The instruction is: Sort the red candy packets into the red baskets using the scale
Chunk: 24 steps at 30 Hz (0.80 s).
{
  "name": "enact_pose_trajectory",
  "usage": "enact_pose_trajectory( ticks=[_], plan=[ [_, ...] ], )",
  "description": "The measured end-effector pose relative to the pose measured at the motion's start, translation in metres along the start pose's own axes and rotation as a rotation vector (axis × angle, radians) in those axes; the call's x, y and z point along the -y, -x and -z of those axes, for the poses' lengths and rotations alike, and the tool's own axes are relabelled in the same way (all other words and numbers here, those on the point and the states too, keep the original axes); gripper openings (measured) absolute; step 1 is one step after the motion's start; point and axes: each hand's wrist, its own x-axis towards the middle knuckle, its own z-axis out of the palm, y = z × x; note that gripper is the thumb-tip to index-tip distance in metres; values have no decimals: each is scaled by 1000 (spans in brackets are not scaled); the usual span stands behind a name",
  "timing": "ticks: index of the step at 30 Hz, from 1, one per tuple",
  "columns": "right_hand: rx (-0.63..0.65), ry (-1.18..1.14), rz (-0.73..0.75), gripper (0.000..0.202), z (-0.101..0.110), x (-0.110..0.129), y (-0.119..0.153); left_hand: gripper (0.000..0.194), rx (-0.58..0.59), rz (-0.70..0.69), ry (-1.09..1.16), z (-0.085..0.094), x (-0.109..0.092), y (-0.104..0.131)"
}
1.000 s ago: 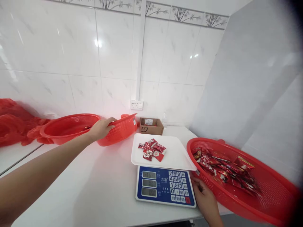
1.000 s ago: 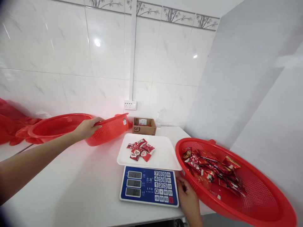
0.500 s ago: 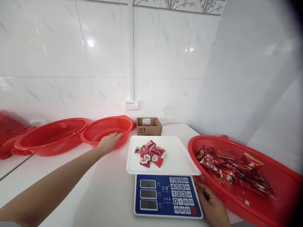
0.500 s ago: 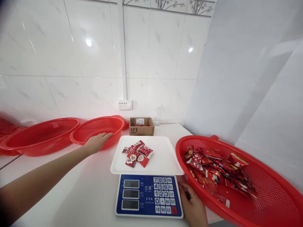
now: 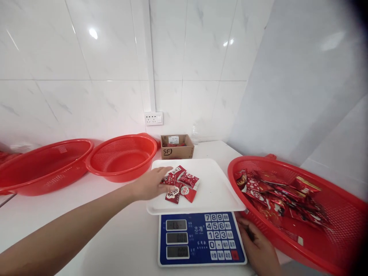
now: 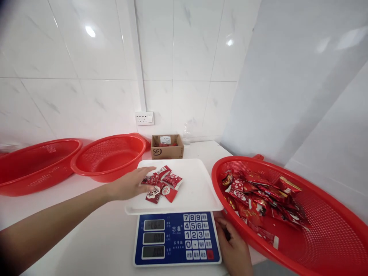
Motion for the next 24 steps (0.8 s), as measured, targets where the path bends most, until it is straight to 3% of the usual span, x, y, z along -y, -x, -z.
enact_pose_trajectory(
  ticks=[4, 9, 12, 15, 21, 24],
  plan=[
    [-12, -16, 43, 37, -1, 1, 1, 77, 85, -17, -3, -13, -12, 0],
    [-16, 19, 73, 34, 1, -3, 0, 49, 45, -2, -16, -19, -14, -4],
    [-4, 26, 61, 33, 4, -7, -2, 42, 1, 4, -5, -19, -13, -6],
    [21, 32, 33, 35, 5, -8, -3, 42, -102, 38, -10, -7, -6, -11],
    [24, 59, 19, 41, 4, -7, -2, 48, -398, 220, -132, 44, 33, -24],
    [4, 34, 41, 37, 3, -7, -1, 52, -402, 226, -173, 47, 39, -23]
  ],
)
